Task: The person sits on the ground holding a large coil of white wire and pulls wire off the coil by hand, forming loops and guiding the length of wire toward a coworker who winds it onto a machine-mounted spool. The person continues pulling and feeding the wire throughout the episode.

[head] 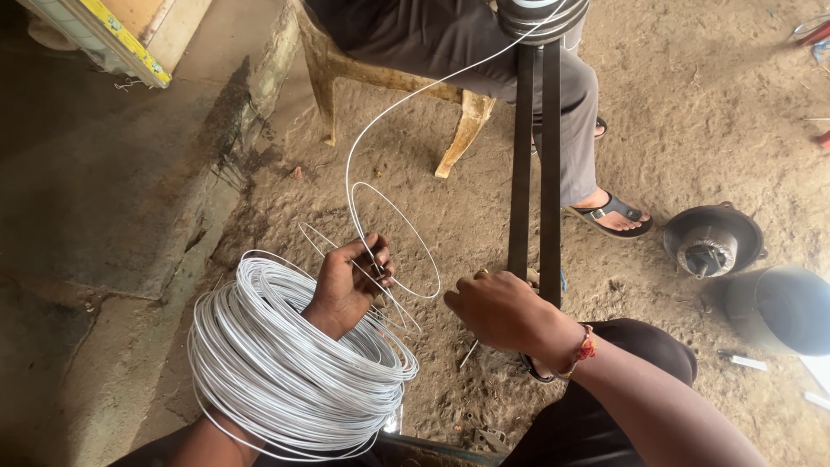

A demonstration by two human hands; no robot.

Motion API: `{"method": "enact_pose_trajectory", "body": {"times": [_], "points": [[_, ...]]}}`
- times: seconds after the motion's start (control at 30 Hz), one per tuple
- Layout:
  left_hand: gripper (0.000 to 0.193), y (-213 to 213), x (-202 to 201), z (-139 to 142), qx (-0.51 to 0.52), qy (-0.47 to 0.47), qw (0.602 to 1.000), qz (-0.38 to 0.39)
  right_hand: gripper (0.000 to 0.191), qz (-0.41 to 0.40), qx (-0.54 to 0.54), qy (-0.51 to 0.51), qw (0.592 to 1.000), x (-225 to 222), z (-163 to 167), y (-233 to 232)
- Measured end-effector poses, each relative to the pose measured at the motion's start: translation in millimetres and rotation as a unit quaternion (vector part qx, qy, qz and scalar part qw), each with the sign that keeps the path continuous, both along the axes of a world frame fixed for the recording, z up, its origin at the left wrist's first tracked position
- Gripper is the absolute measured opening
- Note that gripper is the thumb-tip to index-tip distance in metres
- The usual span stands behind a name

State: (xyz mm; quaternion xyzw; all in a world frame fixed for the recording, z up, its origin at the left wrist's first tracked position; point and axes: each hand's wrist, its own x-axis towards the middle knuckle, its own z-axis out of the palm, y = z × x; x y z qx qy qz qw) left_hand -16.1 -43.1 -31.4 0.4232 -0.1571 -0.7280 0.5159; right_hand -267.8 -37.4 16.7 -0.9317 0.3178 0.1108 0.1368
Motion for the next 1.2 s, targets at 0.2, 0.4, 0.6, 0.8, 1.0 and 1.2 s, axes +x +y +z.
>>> {"method": "enact_pose_trajectory", "body": {"times": [0.2,0.4,0.6,0.8,1.0,1.2], "points": [[0.021,2,0,3,0.004,0.017,1.000,0.005,0.018,-0.024,-0.001,0.032,0.999,2,-16,0],[0.022,5,1,4,-0.003,0.015,1.000,0.001,0.013,-0.044,-0.023,-0.039,0.998,0,-12,-1],[0.021,4,0,6,-0.002,0.015,1.000,0.000,0.017,-0.038,-0.050,0.010,0.998,-3,5,-1],[0.021,5,-1,9,0.001,0.019,1.000,-0.005,0.015,-0.042,-0.079,-0.059,0.994,-6,18,-2],[0.020,7,0,7,-0.007,0.022,1.000,-0.003,0.008,-0.061,-0.024,-0.038,0.997,-8,16,-2],[0.021,5,0,6,-0.008,0.008,1.000,-0.008,0.018,-0.067,0.042,-0.029,0.996,-4,28,-5]]}}
